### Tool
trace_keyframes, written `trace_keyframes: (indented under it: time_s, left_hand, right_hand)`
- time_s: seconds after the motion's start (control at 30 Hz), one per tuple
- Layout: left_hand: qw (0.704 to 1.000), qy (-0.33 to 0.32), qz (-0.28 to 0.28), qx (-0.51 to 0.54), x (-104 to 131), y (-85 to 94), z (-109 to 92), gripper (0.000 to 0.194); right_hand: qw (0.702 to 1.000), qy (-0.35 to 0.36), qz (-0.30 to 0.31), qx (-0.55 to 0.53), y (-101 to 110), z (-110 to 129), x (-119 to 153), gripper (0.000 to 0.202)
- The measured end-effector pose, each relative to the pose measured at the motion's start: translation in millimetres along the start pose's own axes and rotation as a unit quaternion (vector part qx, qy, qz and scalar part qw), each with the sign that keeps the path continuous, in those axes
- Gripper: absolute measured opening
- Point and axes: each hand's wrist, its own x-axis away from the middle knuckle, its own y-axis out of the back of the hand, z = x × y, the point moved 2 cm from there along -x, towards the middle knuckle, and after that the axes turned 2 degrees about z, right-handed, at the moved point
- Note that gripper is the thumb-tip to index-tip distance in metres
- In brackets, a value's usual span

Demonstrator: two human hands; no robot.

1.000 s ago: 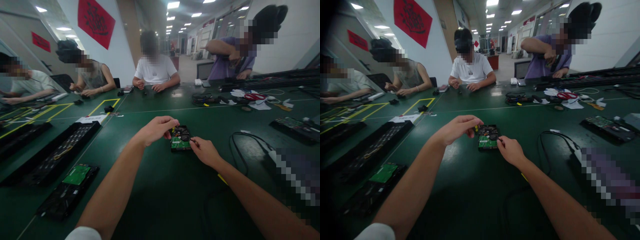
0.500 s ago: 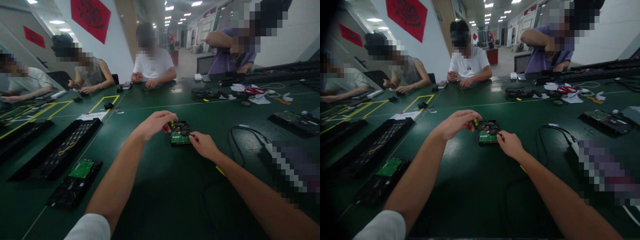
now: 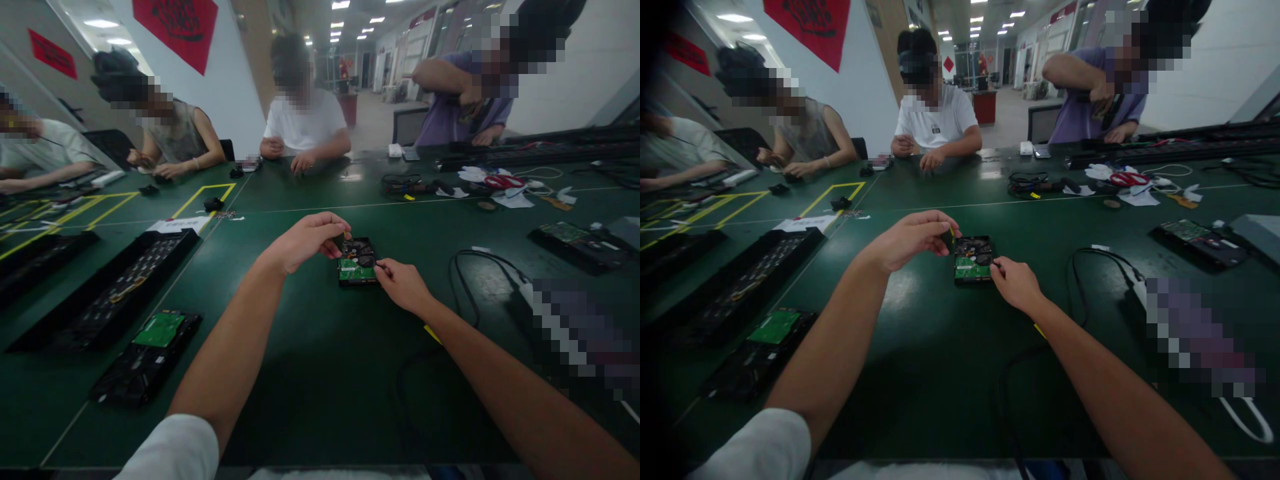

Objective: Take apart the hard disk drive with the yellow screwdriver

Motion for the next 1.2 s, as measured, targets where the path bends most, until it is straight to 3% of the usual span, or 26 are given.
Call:
trace_keyframes:
  time_s: [0.33,0.77,1.03,1.2]
  left_hand:
    - [0.994,-0.025,0.013,-0.105,0.6,-1.9,-1.1,0.035]
    - [1.000,0.008,0.009,-0.026,1.3,-3.4,-2.3,0.019]
    - [0.999,0.003,-0.002,-0.050,2.3,-1.7,-5.3,0.024]
    - [1.000,0.024,-0.011,-0.014,3.7,-2.4,-6.0,0.022]
  right_hand:
    - [1.000,0.005,-0.008,0.005,-1.8,-2.0,-0.8,0.036]
    - [1.000,-0.002,-0.006,0.007,-1.8,-1.7,-1.0,0.037]
    - [1.000,0.000,0.001,-0.005,-1.0,-1.7,0.0,0.038]
    - [1.000,-0.003,0.005,-0.004,0.1,0.0,0.7,0.039]
